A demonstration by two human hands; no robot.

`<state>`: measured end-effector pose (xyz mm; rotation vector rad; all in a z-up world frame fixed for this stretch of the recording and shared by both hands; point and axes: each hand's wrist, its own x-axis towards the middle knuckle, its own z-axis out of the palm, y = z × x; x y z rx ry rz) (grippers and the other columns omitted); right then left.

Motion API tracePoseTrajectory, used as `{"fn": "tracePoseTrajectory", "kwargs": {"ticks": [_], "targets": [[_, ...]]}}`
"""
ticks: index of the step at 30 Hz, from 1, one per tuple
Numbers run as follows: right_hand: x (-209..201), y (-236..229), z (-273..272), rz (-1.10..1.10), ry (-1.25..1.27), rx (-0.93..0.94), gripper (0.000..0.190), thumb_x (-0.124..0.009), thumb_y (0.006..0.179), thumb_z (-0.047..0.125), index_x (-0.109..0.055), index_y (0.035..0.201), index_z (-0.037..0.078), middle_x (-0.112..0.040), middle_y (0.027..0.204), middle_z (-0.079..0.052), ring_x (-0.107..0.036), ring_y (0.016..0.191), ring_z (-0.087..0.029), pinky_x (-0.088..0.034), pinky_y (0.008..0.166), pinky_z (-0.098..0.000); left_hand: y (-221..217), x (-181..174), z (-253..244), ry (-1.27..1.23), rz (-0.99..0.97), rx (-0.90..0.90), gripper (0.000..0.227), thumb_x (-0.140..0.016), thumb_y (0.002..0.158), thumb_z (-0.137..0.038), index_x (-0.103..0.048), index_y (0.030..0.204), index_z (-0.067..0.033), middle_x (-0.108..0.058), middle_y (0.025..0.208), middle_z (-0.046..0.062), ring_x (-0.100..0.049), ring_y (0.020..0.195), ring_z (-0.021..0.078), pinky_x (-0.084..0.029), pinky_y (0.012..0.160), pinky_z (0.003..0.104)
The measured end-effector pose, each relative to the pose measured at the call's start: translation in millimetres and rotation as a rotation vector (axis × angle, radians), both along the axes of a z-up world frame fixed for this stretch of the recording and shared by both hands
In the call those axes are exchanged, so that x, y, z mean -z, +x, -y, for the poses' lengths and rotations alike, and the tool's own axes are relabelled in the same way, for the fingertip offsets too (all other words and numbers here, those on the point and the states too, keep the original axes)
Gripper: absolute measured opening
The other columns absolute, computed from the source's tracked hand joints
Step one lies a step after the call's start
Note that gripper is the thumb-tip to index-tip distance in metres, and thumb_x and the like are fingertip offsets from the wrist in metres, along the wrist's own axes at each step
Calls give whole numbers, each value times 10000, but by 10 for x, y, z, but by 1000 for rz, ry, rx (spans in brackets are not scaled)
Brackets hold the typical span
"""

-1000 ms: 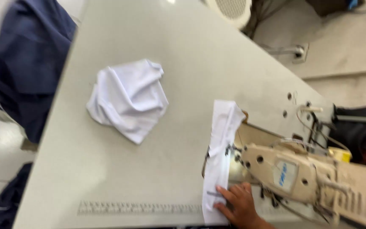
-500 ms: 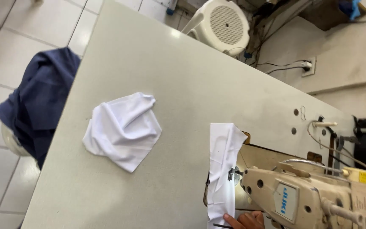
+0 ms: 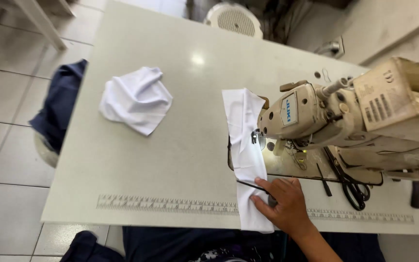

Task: Using a screwdriver to adjust and repair the needle assembly of an industrial sewing machine.

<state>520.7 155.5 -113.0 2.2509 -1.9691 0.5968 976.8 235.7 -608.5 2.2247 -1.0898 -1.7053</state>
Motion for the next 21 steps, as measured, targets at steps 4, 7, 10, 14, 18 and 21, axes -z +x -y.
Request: {"fn": "tracePoseTrajectory", "kwargs": {"ticks": [4,7,10,14,18,21], "targets": [[-42,252,-161,62,156,141,284,-662,832,328,-658,1084,197,-654,699,74,-589,635,-138,-354,671,-336,94,-105,303,17,-52,-40,536,-612,766,-268,-679,1242,-33,-707,1186,183,-637,1084,296,-460,853,381],[-52,367,-360,92,143,177,250,-646,857,321,-670,1064,183,-652,672,66,-578,593,-143,-361,685,-343,156,-678,474,-58,-108,-125,350,-597,833,-242,-698,1090,-28,-675,979,164,-596,894,256,-430,701,364],[-87,411,-493,111,100,165,239,-668,848,330,-675,1045,194,-643,670,71,-566,576,-134,-346,690,-338,188,-1811,829,-218,-185,-175,261,-611,897,-259,-711,929,-20,-682,819,140,-596,776,212,-439,647,351],[-77,498,-678,158,130,162,286,-697,830,335,-690,1066,174,-701,720,81,-595,564,-106,-360,731,-335,130,-3539,1092,-333,-424,52,213,-652,870,-204,-699,949,-12,-735,885,107,-655,935,179,-460,841,317],[-186,501,-798,237,128,66,258,-723,816,345,-694,1001,168,-745,950,58,-642,617,-114,-363,749,-322,-220,-4891,1251,-498,-626,522,247,-618,826,-226,-741,953,-54,-773,937,73,-716,930,164,-520,876,318],[-254,204,-893,309,186,78,306,-703,805,276,-633,1082,167,-689,830,-11,-647,757,-231,-440,786,-364,-810,-5503,1318,-798,-799,909,360,-582,853,-408,-688,961,-82,-695,930,16,-658,892,146,-497,809,291]]}}
